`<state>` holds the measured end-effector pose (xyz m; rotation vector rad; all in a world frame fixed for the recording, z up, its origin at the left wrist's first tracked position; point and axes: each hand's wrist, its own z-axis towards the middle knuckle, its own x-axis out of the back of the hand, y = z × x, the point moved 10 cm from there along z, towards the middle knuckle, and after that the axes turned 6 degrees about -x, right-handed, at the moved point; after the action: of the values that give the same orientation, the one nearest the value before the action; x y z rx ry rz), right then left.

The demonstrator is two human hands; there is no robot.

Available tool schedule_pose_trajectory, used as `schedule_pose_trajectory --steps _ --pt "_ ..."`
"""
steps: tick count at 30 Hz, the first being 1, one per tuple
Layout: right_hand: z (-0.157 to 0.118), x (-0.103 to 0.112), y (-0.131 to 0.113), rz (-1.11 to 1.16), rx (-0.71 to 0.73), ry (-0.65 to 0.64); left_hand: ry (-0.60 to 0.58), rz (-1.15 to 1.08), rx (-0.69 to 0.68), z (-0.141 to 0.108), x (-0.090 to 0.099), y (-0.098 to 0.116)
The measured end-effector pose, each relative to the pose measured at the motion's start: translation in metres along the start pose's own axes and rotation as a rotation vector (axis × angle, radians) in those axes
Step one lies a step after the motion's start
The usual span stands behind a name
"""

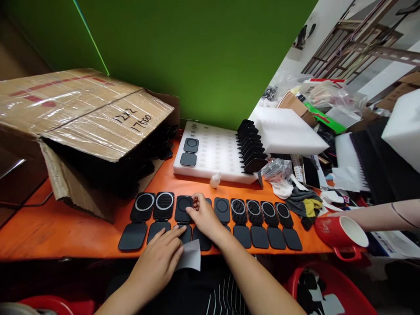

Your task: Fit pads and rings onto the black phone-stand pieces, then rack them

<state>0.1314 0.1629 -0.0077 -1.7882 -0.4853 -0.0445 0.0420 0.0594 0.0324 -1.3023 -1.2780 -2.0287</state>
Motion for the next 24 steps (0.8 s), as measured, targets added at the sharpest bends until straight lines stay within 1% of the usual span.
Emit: schedule_pose_trajectory --steps 7,17,24 --pt "-0.0002 0.0017 -0.0002 -0.044 0.012 0.03 0.007 0.012 -0.005 0.0008 0.0028 0.0007" --pt "0.0009 0.0017 0.0003 -0.11 0.03 0.044 -0.011 0.023 -0.008 0.001 0.0004 -0.0002" --pt "-0.0016 0.0032 -0.0045 -0.196 0.043 0.08 0.008 -0.024 0.01 0.0017 0.0032 -0.002"
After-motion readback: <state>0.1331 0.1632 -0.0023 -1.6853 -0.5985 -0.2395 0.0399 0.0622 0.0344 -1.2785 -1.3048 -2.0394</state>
